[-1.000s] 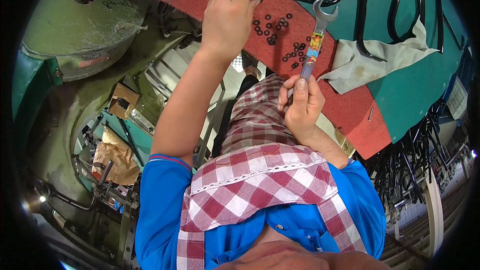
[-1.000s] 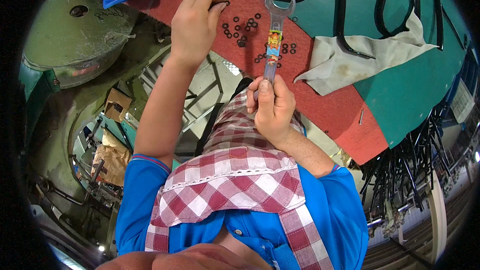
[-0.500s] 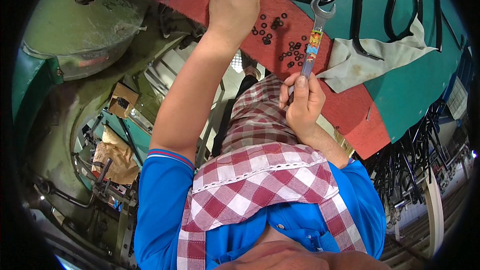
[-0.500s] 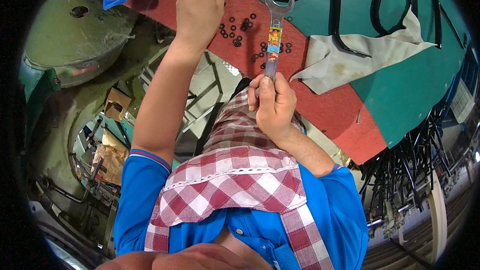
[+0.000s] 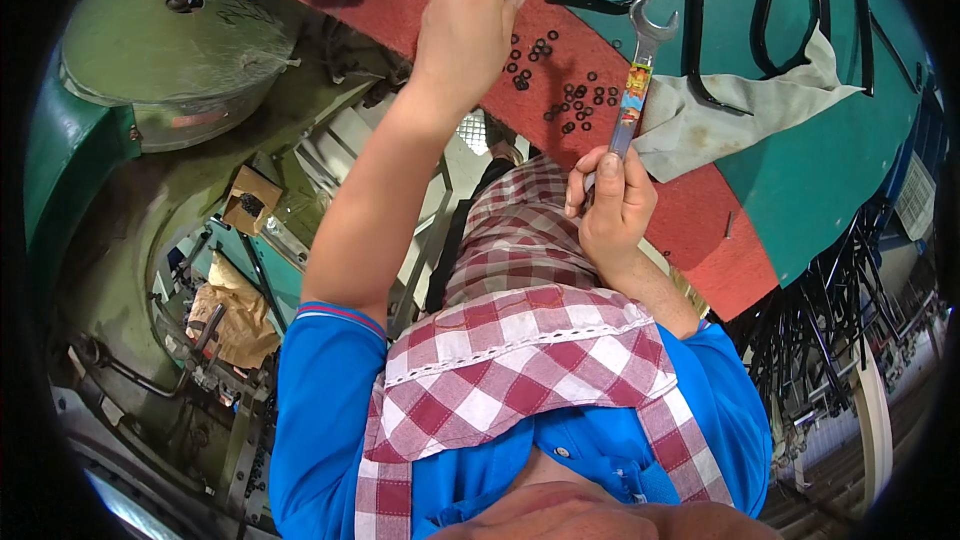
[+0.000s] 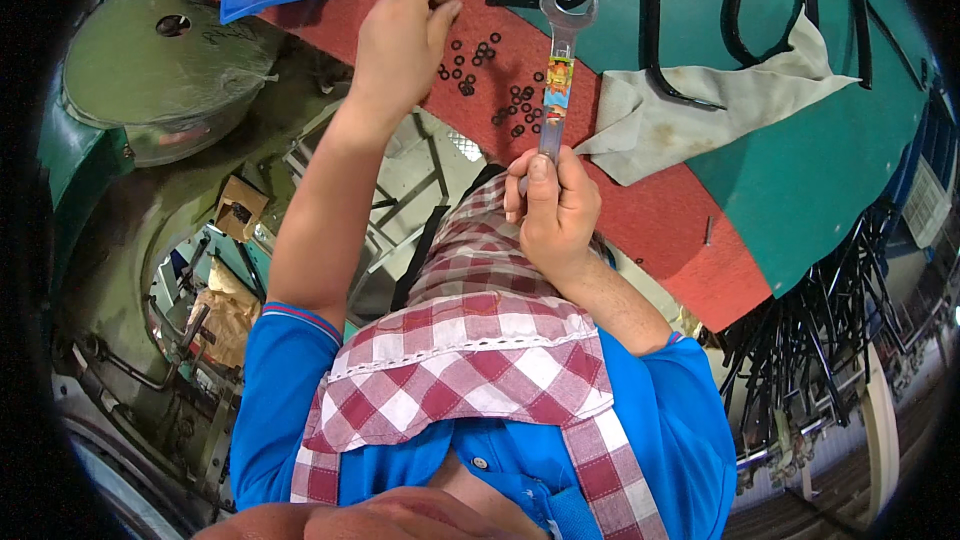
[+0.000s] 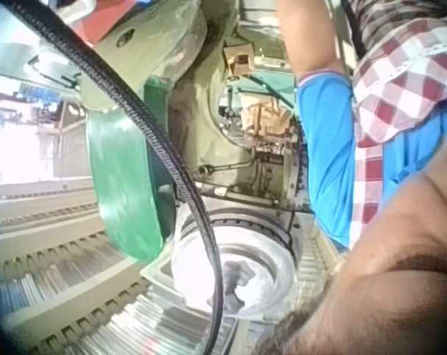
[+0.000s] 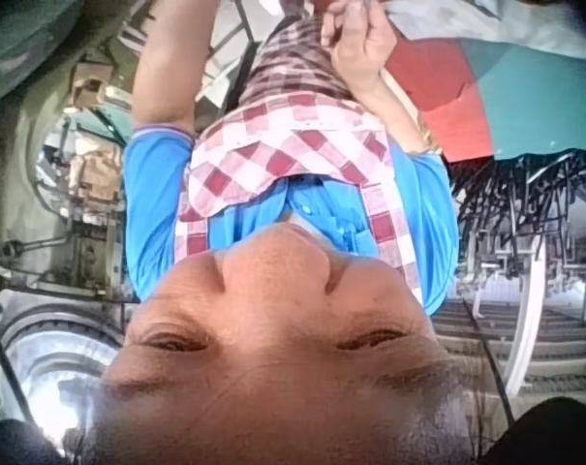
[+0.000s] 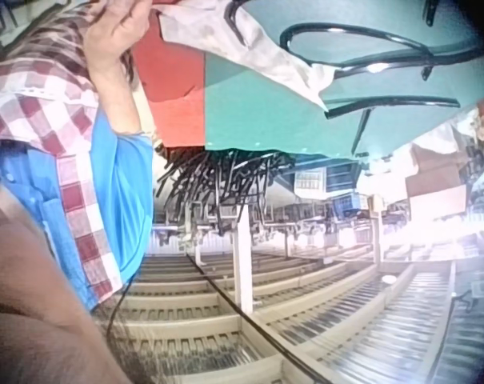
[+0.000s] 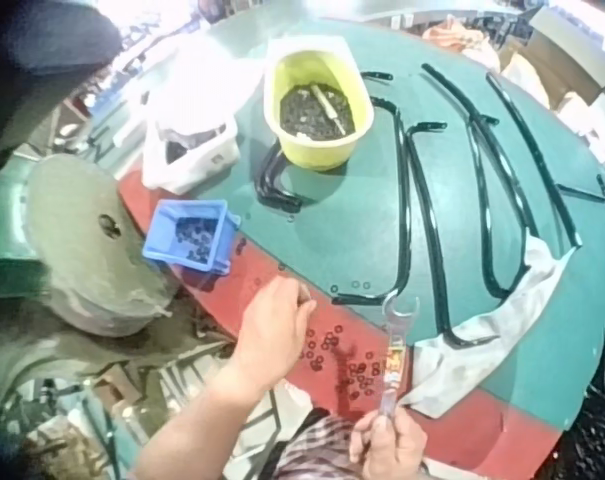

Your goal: The person uses a wrench to tighten small black rings on a red mat, then picks up black rods from a blue crate and places them into a green machine. The rods are processed and placed on the table.

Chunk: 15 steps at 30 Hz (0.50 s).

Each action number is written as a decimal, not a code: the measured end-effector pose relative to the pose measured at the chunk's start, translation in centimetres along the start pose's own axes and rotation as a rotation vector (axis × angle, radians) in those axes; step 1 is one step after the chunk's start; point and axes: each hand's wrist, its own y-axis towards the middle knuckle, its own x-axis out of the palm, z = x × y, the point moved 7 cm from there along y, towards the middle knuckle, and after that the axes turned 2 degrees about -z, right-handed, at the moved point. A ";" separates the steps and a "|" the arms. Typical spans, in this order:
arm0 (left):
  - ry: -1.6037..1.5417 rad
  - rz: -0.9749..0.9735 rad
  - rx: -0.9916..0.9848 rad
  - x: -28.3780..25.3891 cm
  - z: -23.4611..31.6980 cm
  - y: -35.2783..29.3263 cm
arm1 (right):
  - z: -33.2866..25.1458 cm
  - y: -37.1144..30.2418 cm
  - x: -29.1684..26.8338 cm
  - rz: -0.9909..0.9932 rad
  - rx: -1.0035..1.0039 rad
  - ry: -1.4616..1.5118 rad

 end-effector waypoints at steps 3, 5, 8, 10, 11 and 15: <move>-0.124 -0.080 -0.012 0.2 1.4 -1.5 | -0.7 0.2 -0.6 0.004 -0.015 -0.012; -0.125 -0.074 0.031 1.0 1.8 -2.2 | -0.8 0.2 -0.9 0.015 -0.013 -0.014; -0.087 -0.037 0.077 0.7 2.2 -2.7 | -0.4 0.1 -0.2 0.012 -0.028 -0.024; -0.033 -0.040 0.097 1.2 2.3 -2.6 | -0.5 0.1 -0.3 0.014 -0.035 -0.033; -0.019 -0.044 0.107 1.4 2.2 -2.5 | -0.6 0.0 -0.3 0.016 -0.035 -0.039; 0.011 -0.106 0.105 2.1 2.2 -2.2 | -0.8 0.2 -0.4 0.005 -0.039 -0.051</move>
